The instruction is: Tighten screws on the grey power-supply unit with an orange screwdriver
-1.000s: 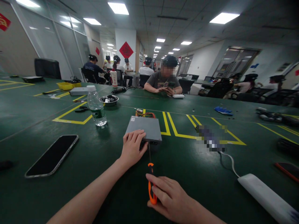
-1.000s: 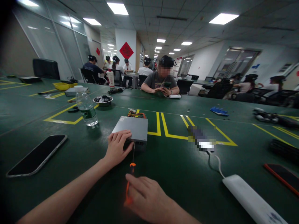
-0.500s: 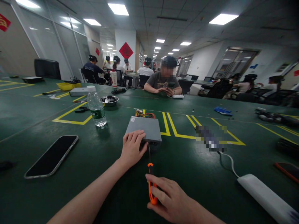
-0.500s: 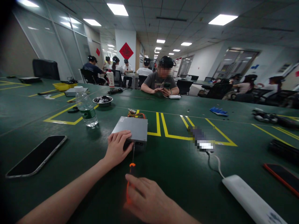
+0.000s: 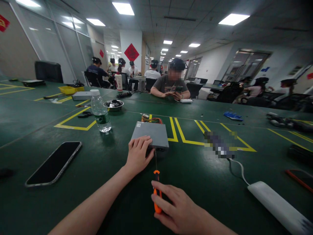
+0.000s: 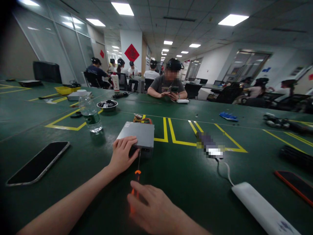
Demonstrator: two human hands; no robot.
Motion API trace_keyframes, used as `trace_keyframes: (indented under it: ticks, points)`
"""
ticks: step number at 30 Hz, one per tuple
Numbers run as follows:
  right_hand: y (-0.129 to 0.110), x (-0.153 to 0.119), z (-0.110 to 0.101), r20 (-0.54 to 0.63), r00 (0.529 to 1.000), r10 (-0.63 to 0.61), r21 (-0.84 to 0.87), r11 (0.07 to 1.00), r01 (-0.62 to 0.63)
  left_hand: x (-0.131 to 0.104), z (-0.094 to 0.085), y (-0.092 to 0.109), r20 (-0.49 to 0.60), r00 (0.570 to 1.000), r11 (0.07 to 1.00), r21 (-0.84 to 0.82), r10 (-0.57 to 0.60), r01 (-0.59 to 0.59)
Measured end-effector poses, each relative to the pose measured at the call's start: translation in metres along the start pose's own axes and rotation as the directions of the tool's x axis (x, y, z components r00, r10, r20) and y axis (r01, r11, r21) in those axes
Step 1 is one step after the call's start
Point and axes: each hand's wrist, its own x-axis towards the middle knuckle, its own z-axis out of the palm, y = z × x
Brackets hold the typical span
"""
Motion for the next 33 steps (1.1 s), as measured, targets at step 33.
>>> trace_keyframes:
  ticks: [33]
  points:
    - [0.008,-0.013,-0.007,-0.179,0.982,-0.054,-0.018,0.998,0.052,-0.001,0.000,-0.001,0.002,1.000,1.000,0.007,0.005,-0.005]
